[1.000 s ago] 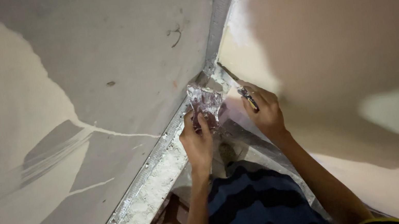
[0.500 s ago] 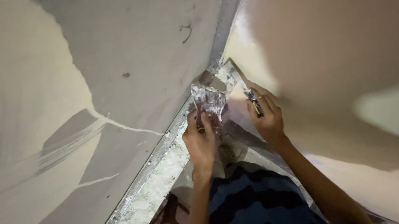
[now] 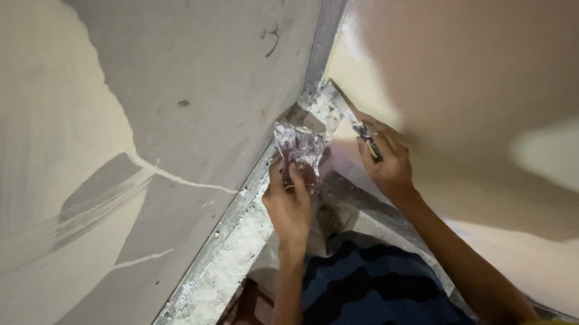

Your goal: The person applies plaster along a wall edge using putty knives, stores the plaster bucket and tools inside a cabinet shelf, and moves a stool by hand.

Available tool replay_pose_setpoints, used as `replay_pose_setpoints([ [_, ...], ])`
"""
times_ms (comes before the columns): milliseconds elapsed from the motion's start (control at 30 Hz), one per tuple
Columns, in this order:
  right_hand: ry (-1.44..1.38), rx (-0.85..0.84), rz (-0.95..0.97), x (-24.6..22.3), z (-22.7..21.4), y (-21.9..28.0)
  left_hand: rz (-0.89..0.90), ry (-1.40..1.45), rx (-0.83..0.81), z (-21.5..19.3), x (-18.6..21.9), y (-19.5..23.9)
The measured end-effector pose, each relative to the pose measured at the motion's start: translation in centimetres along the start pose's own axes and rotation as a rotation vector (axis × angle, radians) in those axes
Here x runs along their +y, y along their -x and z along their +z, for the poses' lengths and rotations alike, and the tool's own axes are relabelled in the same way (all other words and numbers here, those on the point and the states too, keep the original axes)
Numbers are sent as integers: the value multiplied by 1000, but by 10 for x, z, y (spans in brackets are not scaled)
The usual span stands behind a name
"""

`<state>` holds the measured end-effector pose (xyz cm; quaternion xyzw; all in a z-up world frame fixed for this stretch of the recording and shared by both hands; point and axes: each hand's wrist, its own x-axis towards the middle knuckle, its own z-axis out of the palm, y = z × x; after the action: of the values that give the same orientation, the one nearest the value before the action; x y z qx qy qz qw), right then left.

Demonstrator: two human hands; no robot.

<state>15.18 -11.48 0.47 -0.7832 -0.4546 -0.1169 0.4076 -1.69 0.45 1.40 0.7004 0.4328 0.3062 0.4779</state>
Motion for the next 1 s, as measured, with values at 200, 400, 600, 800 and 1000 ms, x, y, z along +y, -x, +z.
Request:
replay_pose_setpoints([
  [200,94,-59,54,-7,-10,-2,130,32,59,1,-1,-1],
  [400,9,-28,-91,-4,-14,-23,126,47,33,9,4,-5],
  [600,43,-57,13,-3,-25,-9,131,-3,53,16,3,-7],
  [800,61,-55,-82,0,-22,-28,154,-30,62,25,8,-9],
  [1000,15,-50,-53,-10,-34,-30,110,-20,47,28,8,-8],
])
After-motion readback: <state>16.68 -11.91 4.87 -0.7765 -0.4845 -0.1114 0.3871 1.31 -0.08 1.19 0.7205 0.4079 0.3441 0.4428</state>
